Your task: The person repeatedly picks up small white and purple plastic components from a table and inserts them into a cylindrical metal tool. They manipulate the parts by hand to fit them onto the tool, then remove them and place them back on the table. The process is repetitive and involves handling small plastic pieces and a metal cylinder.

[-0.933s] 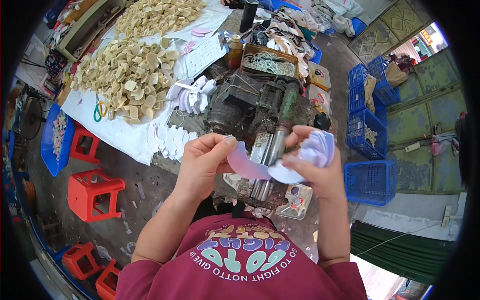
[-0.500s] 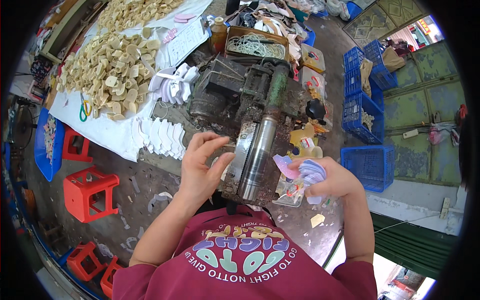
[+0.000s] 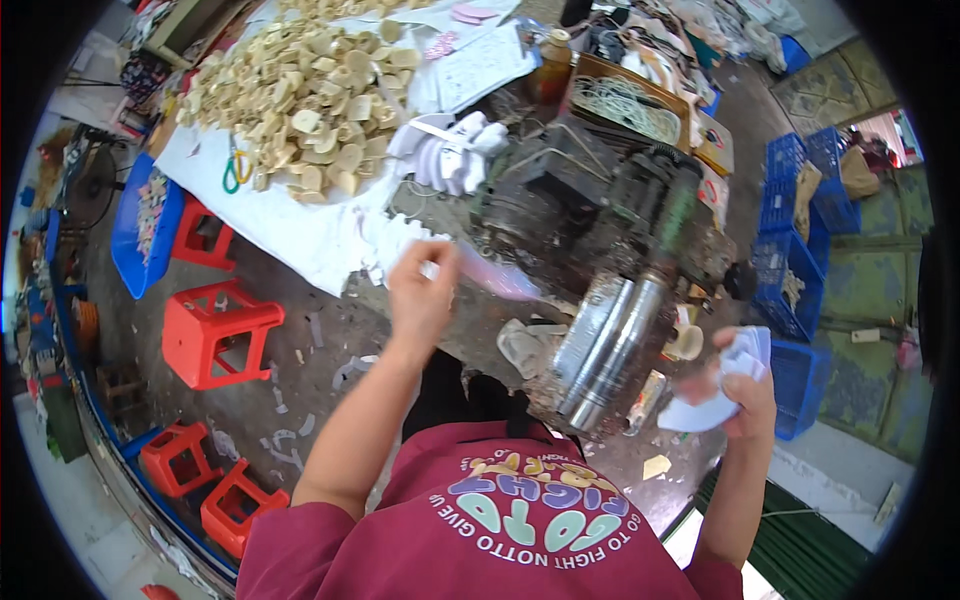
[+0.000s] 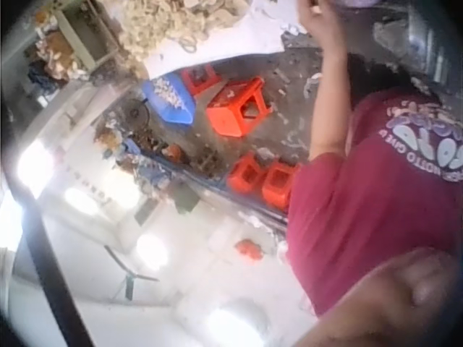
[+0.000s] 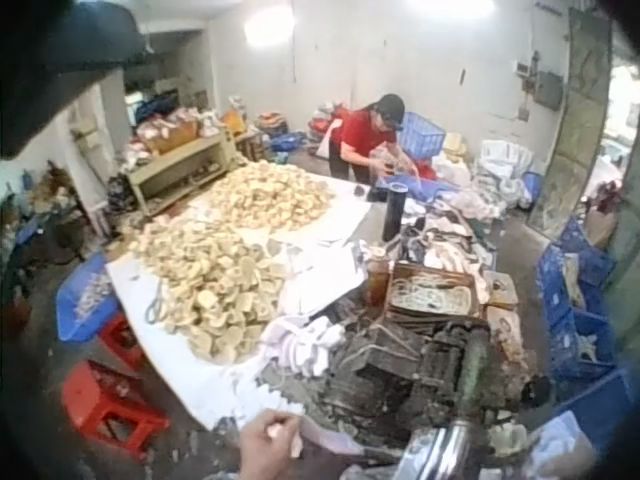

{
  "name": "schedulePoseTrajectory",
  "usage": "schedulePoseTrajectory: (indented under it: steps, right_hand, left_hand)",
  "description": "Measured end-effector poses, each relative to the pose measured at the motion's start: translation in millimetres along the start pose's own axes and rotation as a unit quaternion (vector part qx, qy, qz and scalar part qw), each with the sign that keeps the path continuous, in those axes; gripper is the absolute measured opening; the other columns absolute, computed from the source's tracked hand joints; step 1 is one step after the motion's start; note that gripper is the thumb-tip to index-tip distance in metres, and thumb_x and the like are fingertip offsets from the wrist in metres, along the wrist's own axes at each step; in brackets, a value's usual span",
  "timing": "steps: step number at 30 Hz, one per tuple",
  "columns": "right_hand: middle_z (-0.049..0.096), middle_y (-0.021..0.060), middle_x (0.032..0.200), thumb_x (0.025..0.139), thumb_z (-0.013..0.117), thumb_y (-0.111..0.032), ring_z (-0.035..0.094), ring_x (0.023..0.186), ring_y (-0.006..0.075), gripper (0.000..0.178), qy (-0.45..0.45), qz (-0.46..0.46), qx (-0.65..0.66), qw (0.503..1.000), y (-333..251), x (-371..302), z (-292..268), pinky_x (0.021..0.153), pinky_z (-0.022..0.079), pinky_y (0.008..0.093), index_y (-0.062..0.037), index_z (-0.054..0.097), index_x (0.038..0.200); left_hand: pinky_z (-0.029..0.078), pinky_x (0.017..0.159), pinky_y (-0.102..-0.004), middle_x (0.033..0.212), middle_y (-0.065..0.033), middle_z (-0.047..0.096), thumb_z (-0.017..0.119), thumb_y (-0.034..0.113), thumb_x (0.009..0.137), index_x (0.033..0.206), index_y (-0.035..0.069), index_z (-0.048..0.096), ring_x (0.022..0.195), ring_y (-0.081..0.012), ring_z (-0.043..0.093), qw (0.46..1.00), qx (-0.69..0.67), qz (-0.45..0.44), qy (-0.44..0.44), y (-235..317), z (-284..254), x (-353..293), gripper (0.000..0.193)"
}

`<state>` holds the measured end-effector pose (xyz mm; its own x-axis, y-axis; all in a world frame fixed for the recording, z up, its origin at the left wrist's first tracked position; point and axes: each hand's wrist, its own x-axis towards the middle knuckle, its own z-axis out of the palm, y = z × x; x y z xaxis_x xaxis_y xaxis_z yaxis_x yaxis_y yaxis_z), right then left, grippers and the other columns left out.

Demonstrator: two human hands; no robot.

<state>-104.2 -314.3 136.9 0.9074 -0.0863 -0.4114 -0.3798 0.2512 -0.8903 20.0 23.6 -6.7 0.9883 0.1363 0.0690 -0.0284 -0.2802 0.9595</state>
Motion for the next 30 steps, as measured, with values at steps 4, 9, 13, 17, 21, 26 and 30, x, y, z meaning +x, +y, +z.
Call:
schedulePoseTrajectory:
  steps: [4,9,13,17,21,26,30]
  right_hand:
    - [0.056,0.0096,0.07,0.067,0.072,-0.018,0.063,0.063,0.0235,0.064,-0.002,-0.017,0.095,0.995,9.5,1.4,16.3,0.079,0.055,0.045,0.0006,0.045,0.122]
    - [0.059,0.0099,0.077,0.066,0.074,-0.018,0.063,0.069,0.0233,0.081,-0.002,-0.028,0.116,0.993,9.8,1.7,35.2,0.082,0.054,0.0436,0.0015,0.038,0.135]
    - [0.061,0.0075,0.086,0.059,0.079,-0.011,0.063,0.077,0.0186,0.089,0.003,-0.012,0.043,0.999,0.3,6.8,57.6,0.079,0.052,0.0347,0.0012,0.039,0.138]
    - [0.058,-0.001,0.101,0.061,0.083,-0.006,0.056,0.092,0.0079,0.079,0.001,-0.007,-0.107,0.994,-12.2,4.3,80.7,0.081,0.046,0.0243,-0.0043,0.048,0.132]
    - [0.058,-0.0013,0.102,0.065,0.083,-0.007,0.054,0.092,0.0052,0.072,-0.029,-0.049,-0.138,0.989,-18.9,-3.3,97.2,0.08,0.046,0.0227,-0.0044,0.05,0.128]
    - [0.062,0.003,0.108,0.07,0.076,-0.008,0.056,0.092,0.0044,0.055,0.018,-0.027,-0.113,0.993,-24.8,-10.5,71.2,0.077,0.047,0.0218,-0.0014,0.056,0.122]
    - [0.059,0.008,0.12,0.07,0.072,-0.006,0.058,0.097,0.0075,0.05,-0.045,-0.018,-0.189,0.981,-30.5,-13.8,23.7,0.079,0.048,0.0232,0.0007,0.06,0.118]
  left_hand:
    - [0.043,0.076,-0.0386,0.087,-0.0085,0.061,0.067,0.005,0.078,0.086,0.005,0.065,0.084,-0.0276,0.059,0.936,0.271,0.211,0.073,-72.4,-66.2,55.8,0.008]
    - [0.036,0.095,-0.048,0.112,-0.0127,0.057,0.064,0.002,0.071,0.1,0.01,0.066,0.109,-0.0311,0.053,0.879,0.421,0.207,-0.082,-134.9,-84.4,36.4,0.03]
    - [0.026,0.104,-0.0585,0.136,-0.0184,0.043,0.058,-0.004,0.068,0.119,0.007,0.058,0.127,-0.0353,0.041,0.91,0.378,0.168,-0.033,-86.7,-51.2,4.0,0.052]
    - [0.045,0.085,-0.0292,0.099,-0.0096,0.062,0.069,0.005,0.077,0.095,0.001,0.064,0.093,-0.0192,0.058,0.98,-0.036,0.04,-0.19,41.6,-3.1,-19.6,0.019]
    - [0.045,0.072,-0.0236,0.082,-0.0008,0.065,0.069,0.011,0.083,0.091,0.001,0.066,0.077,-0.0064,0.057,0.858,-0.252,-0.145,-0.423,140.8,18.3,-41.0,0.013]
    - [0.048,0.07,-0.0212,0.084,-0.0036,0.066,0.061,0.005,0.091,0.092,-0.002,0.062,0.078,-0.0065,0.06,0.851,-0.335,-0.155,-0.375,152.4,31.2,-50.7,0.006]
    - [0.05,0.066,-0.0221,0.084,-0.0046,0.066,0.06,0.006,0.091,0.092,-0.002,0.061,0.075,-0.0067,0.061,0.866,-0.273,-0.134,-0.397,137.6,30.1,-39.9,0.008]
